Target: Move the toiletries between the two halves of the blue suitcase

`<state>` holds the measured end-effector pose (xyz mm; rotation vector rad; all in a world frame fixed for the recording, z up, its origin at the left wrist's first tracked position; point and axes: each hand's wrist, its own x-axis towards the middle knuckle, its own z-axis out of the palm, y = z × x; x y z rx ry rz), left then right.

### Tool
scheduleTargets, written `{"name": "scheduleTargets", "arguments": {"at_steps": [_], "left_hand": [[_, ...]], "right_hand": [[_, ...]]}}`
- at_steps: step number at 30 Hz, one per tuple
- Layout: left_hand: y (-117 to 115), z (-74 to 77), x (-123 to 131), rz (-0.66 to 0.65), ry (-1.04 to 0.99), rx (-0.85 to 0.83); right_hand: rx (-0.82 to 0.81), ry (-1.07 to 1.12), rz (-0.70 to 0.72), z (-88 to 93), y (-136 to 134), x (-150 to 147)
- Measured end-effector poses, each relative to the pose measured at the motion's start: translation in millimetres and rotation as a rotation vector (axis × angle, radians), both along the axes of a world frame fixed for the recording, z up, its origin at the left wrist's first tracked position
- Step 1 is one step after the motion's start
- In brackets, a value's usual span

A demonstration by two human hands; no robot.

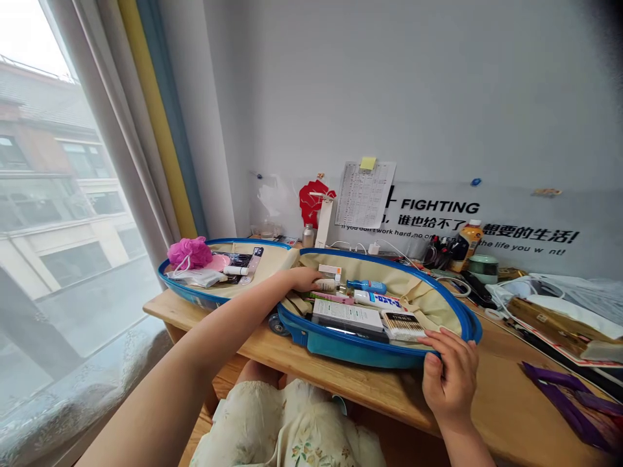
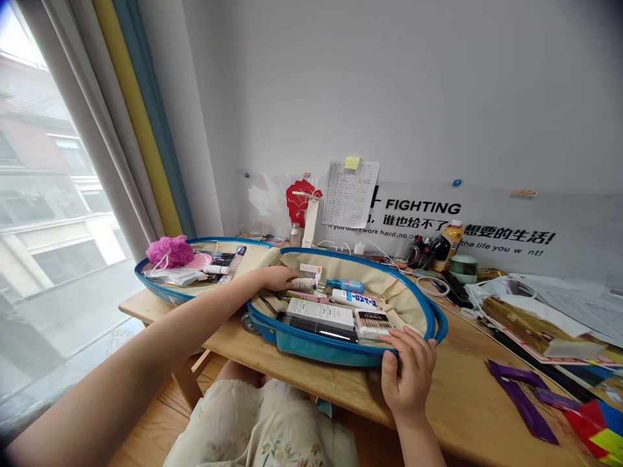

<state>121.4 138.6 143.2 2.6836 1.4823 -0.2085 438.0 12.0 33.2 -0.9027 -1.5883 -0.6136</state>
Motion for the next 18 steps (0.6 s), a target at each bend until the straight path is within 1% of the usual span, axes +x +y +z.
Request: {"name": "scheduleTargets", "arguments": {"at_steps": [7, 12, 15, 18], "left_hand": [[-3.2, 1.6, 0.2, 0.03, -0.033, -0.028], [-4.1, 0.1, 0.4, 0.036, -0.067, -0.018], [-5.8, -0.9, 1.1, 0.058, -0.099, 0.03], [-8.3, 2.6, 2.4, 0.098, -0.155, 0.135]], "right_hand": [[0.016, 0.003, 0.007, -1.1, 1.1, 0.0], [0.004, 0.001, 0.006, -1.1, 0.2, 1.4], [0.002, -0.021, 0.001, -1.7, 0.6, 2.8], [0.011, -0.023, 0.001, -2.5, 1.9, 3.3]]}}
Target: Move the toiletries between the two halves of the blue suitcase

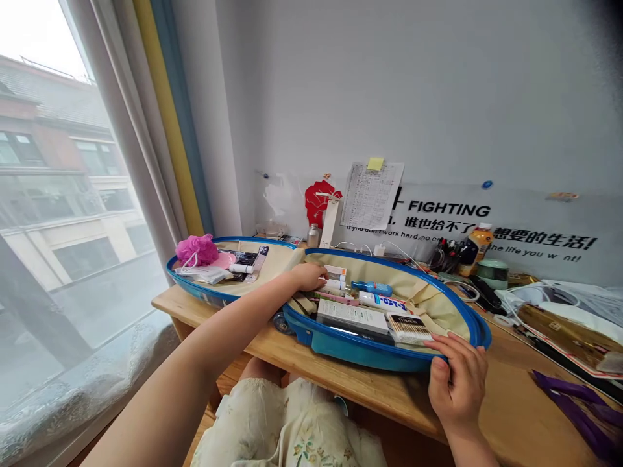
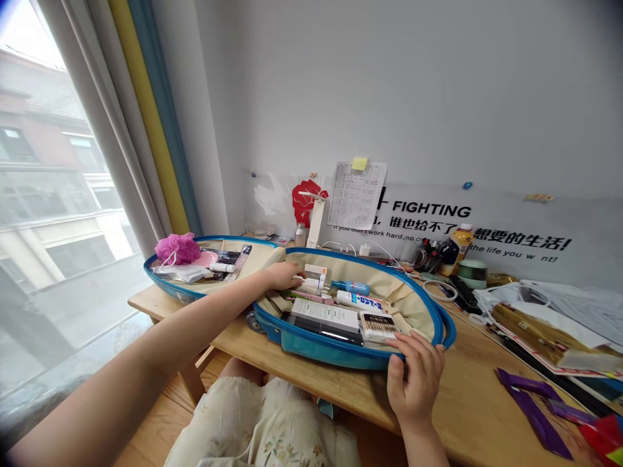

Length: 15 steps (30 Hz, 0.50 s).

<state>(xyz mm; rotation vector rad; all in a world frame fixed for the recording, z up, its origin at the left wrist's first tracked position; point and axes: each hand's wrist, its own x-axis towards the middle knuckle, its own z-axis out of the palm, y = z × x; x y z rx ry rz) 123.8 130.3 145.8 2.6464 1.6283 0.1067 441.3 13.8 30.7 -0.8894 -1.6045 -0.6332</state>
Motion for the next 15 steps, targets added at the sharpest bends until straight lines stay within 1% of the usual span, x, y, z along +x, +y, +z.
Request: {"name": "scheduleTargets", "arguments": {"at_steps": [2, 4, 6, 8, 10, 12, 15], "left_hand": [[-1, 6.4, -3, 0.04, -0.048, 0.087], [1, 14.9, -13, 0.1, -0.092, 0.167], [3, 22.6, -33, 0.189, -0.121, 0.232], [6, 26.1, -64, 0.303, -0.12, 0.263], [5, 24.0, -99, 0.424, -0.083, 0.247], [1, 17.1, -132, 0.522, -0.02, 0.184], [-9, 3.8, -167, 0.595, 0.071, 0.062]], "right_hand": [[0.013, 0.008, 0.0, -0.4, 1, 0], [0.017, 0.005, -0.003, -0.8, 1, 0], [0.007, 0.002, -0.004, -1.3, 1, 0], [-0.005, 0.005, -0.006, -1.8, 1, 0], [-0.01, 0.014, -0.006, -2.0, 1, 0], [-0.006, 0.022, -0.005, -2.0, 1, -1], [-0.009, 0.031, -0.01, -1.6, 1, -2]]}}
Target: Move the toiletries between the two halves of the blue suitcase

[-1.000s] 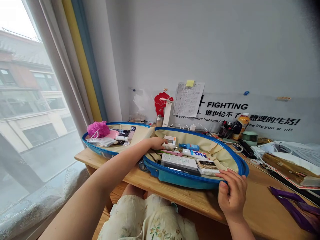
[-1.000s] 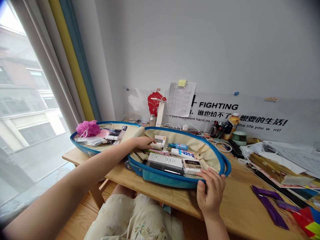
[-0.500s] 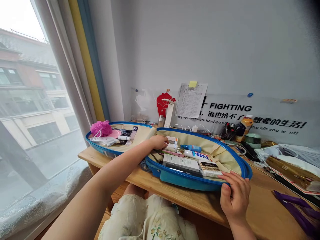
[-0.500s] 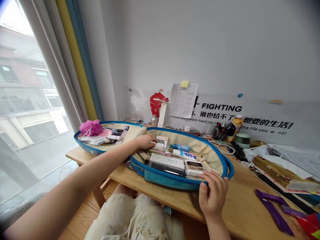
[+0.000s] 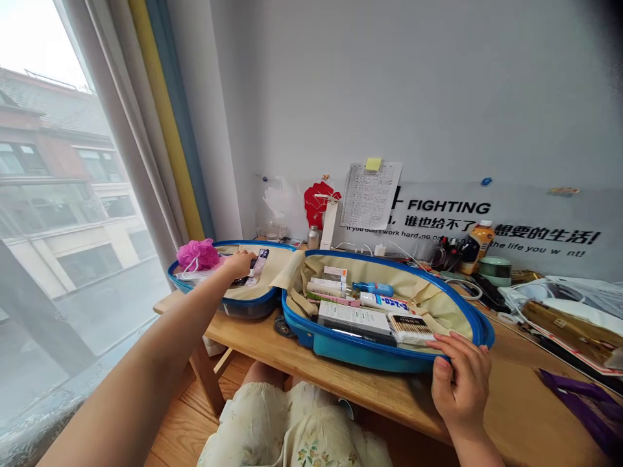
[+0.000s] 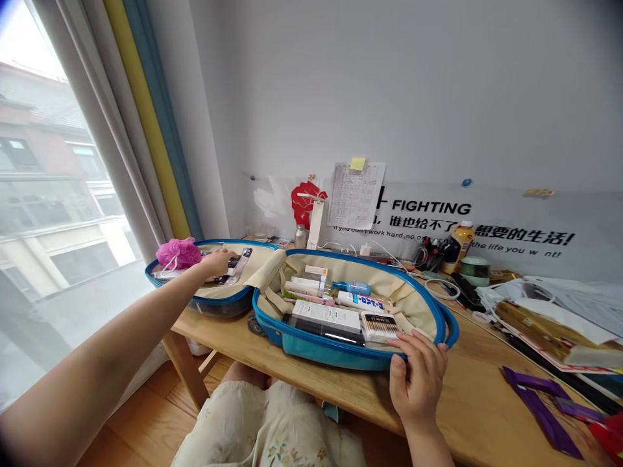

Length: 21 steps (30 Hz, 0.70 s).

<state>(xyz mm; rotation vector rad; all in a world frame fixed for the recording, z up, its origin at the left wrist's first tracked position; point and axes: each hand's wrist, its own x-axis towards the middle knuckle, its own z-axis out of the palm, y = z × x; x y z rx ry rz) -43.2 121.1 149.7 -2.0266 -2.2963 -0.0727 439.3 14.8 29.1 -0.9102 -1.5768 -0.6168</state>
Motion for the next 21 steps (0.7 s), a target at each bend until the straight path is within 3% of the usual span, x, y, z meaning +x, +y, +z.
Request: {"name": "scheduleTargets", "arguments": {"at_steps": [6, 11, 13, 16, 21], "left_hand": [[-10, -11.4, -17, 0.013, 0.046, -0.147], [1, 9.0, -1, 0.033, 0.037, -0.06], [9, 21.3, 20, -0.021, 0.017, 0.02], [19, 33.4, 65, -0.202, -0.019, 0.084], [33, 24.7, 141, -0.469, -0.054, -0.011]], "right_hand": [[0.0, 0.002, 0.023, 2.9, -2, -1], [0.007, -0.028, 0.021, 6.3, -4, -2], [0.009, -0.02, 0.019, 6.0, -4, -2], [-0.006, -0.006, 0.008, 3.8, -3, -1], [-0.007, -0.011, 0.017, 1.5, -2, 1]]}}
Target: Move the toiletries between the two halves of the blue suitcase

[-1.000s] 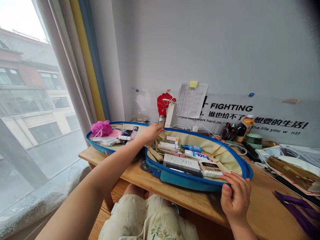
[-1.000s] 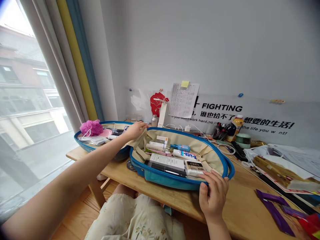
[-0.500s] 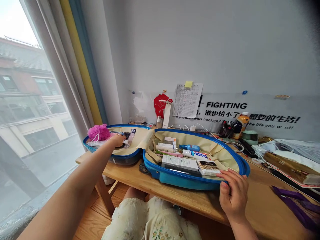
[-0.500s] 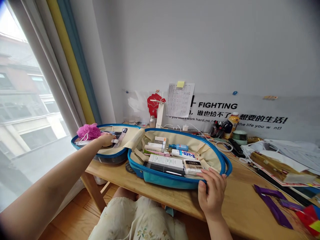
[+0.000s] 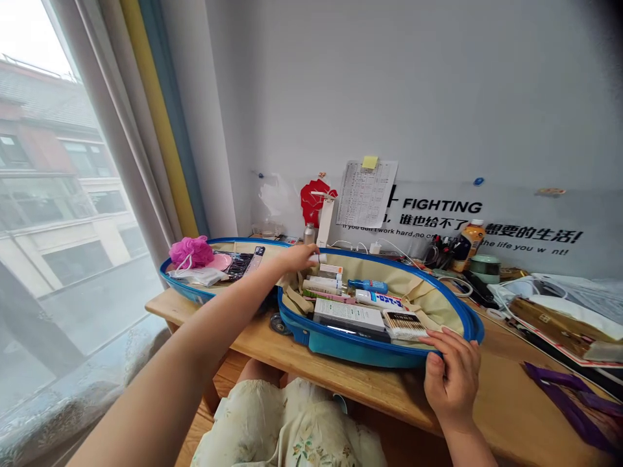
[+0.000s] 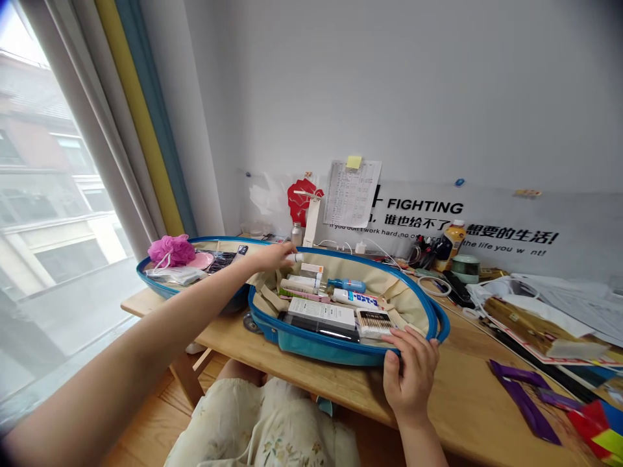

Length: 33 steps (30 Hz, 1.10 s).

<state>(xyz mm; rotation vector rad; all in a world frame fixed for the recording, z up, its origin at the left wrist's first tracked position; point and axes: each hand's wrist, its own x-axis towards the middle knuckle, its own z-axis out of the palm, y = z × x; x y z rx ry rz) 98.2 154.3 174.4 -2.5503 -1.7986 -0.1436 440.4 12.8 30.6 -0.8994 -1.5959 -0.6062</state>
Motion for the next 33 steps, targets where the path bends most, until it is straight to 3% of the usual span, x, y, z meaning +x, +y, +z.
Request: {"name": "scheduleTargets", "arguments": {"at_steps": [5, 13, 33], "left_hand": [[17, -19.6, 31, -0.067, 0.052, -0.114], [32, -39.4, 32, -0.07, 0.041, -0.153], [24, -41.4, 35, -0.022, 0.064, -0.074]], "right_hand": [[0.003, -0.019, -0.004, 1.5, -1, -1], [0.012, -0.006, -0.008, 2.4, -1, -3], [0.02, -0.002, -0.005, 1.2, 2, 0]]}}
